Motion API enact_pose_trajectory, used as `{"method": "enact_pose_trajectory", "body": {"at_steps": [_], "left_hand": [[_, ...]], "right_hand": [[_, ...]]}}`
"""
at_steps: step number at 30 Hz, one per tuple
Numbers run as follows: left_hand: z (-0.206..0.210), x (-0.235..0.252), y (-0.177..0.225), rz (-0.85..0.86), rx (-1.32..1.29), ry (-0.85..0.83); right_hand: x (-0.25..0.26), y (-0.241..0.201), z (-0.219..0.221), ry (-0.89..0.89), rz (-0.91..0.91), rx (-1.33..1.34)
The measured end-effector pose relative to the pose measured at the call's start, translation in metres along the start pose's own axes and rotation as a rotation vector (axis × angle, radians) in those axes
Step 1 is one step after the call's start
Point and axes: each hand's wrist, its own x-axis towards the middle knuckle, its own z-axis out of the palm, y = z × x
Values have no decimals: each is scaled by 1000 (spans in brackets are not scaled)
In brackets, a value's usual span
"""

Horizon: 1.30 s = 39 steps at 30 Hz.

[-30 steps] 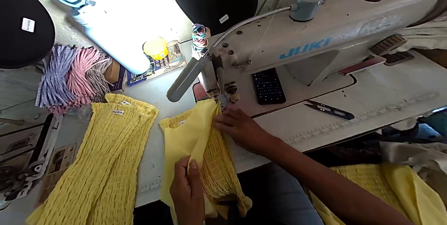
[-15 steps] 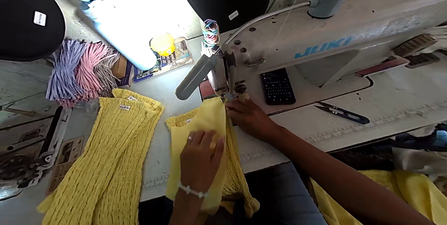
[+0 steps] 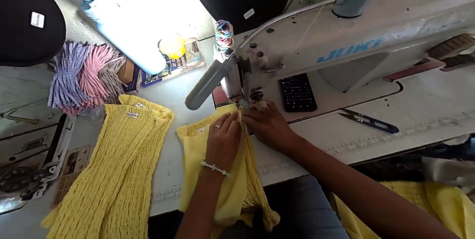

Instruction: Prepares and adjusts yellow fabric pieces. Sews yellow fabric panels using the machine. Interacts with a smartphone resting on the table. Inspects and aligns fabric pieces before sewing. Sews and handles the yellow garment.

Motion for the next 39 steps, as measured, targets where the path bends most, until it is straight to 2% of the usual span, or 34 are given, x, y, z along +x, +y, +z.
{"method": "enact_pose_trajectory", "body": {"at_steps": [13,17,22,24,27,29,32,35,37,39], "left_hand": [[2,1,-3,13,-27,-24],[-2,1,7,12,56,-40],[-26,-50,54,-58,16,-92],[-30,-84,71,-77,40,-12],[-14,-128,89,-121,135,180],[2,-145,94,-131,228,252],[8,-148,93,-148,277,288],[-14,-149,95,-225,221,254],[-33,-154,93,-280,146,220],[-47,-162,86,-261,74,180]], "right_hand": [[1,4,0,2,7,-2],[-2,-1,-11,-22,85,50],[-71,-61,-58,92,257,288],[-112,-92,-63,124,276,336],[-153,-119,-41,69,275,122],[-164,-122,-27,18,262,7],[-162,-122,-27,-3,229,48],[-157,-129,-43,-40,228,176],[-158,-132,-43,-104,226,103],[-164,-130,-32,-172,256,12]]}}
